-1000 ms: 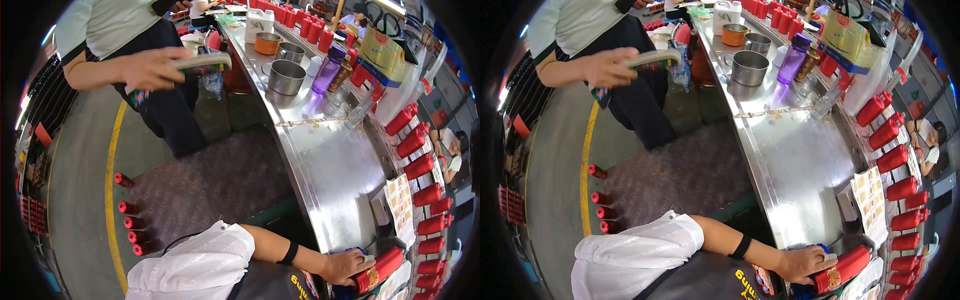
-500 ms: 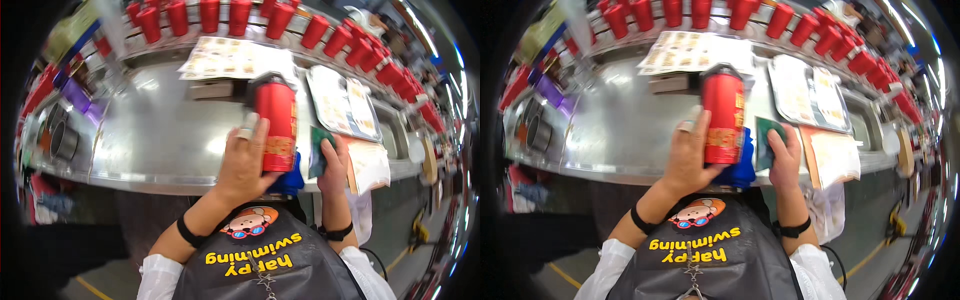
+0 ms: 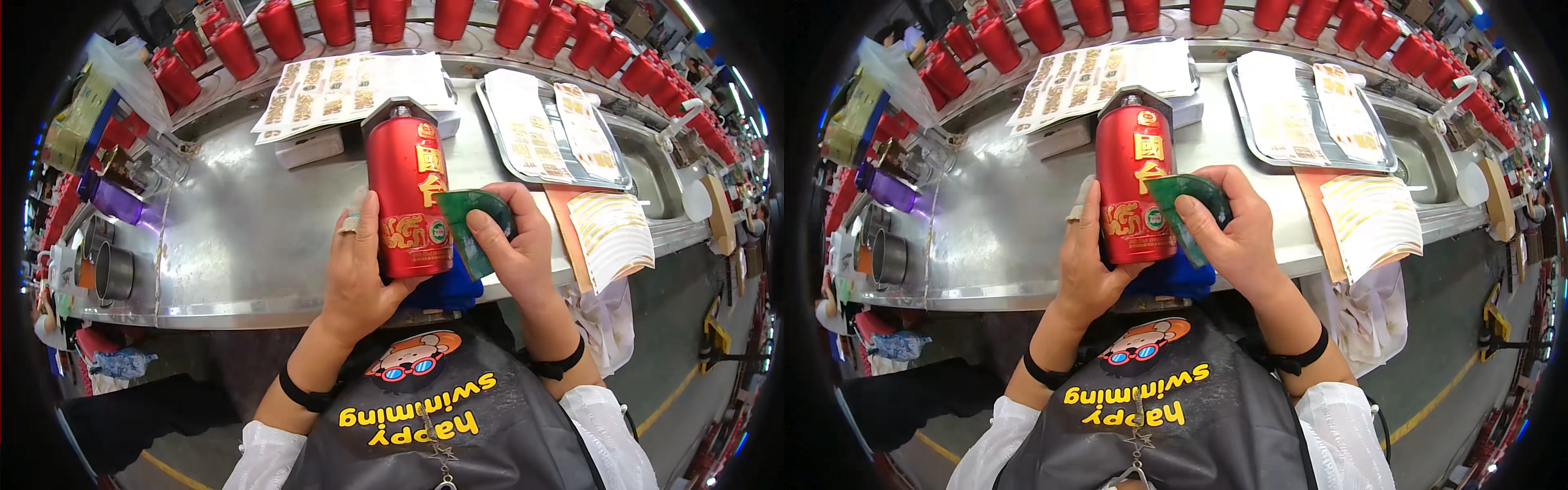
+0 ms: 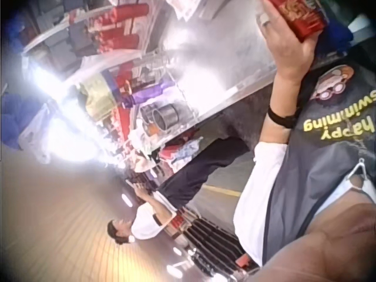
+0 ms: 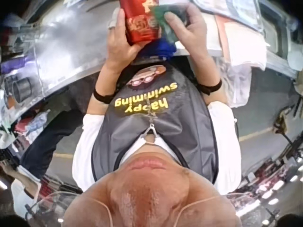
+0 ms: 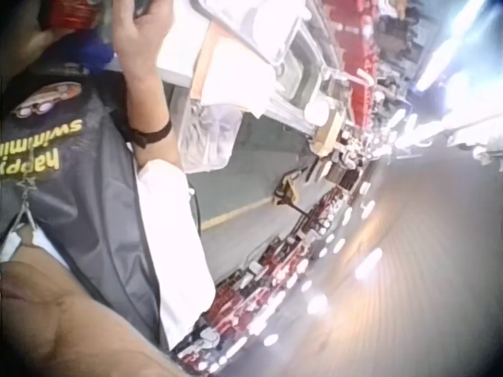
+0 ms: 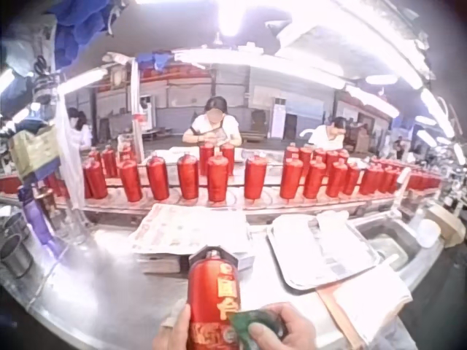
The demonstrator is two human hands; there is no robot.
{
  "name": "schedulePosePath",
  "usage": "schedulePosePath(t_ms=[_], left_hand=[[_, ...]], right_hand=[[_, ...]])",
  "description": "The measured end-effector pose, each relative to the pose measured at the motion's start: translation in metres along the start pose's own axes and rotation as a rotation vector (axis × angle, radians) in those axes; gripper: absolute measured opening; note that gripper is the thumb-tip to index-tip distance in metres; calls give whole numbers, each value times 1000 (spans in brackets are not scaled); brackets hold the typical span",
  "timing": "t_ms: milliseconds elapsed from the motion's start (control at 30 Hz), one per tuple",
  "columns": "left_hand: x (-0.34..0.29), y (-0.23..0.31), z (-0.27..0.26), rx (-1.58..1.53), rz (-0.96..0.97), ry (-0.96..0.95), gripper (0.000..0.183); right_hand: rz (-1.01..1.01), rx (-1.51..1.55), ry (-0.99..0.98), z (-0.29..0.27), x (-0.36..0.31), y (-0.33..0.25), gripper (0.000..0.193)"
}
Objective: Applying and smoothing labels onto red liquor bottles on an assembly line.
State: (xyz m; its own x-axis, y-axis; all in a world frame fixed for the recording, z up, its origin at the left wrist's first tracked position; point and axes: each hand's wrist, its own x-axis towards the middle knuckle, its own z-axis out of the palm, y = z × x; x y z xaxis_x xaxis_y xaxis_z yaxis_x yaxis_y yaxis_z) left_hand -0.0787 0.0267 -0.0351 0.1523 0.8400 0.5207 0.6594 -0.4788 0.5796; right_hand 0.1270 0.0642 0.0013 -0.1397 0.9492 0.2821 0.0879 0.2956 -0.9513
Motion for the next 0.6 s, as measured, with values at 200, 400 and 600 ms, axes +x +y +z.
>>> schedulePosePath(t_ms=[200, 400, 600], left_hand=[[5, 2, -3, 137, 71, 42, 103], [8, 5, -6, 176, 83, 33, 101], [7, 6, -9, 207, 99, 18, 100]], right_hand=[[-817, -691, -166, 3, 9, -22, 28], [-792, -656, -273, -6, 15, -41, 39], [-762, -685, -303, -6, 13, -44, 28]])
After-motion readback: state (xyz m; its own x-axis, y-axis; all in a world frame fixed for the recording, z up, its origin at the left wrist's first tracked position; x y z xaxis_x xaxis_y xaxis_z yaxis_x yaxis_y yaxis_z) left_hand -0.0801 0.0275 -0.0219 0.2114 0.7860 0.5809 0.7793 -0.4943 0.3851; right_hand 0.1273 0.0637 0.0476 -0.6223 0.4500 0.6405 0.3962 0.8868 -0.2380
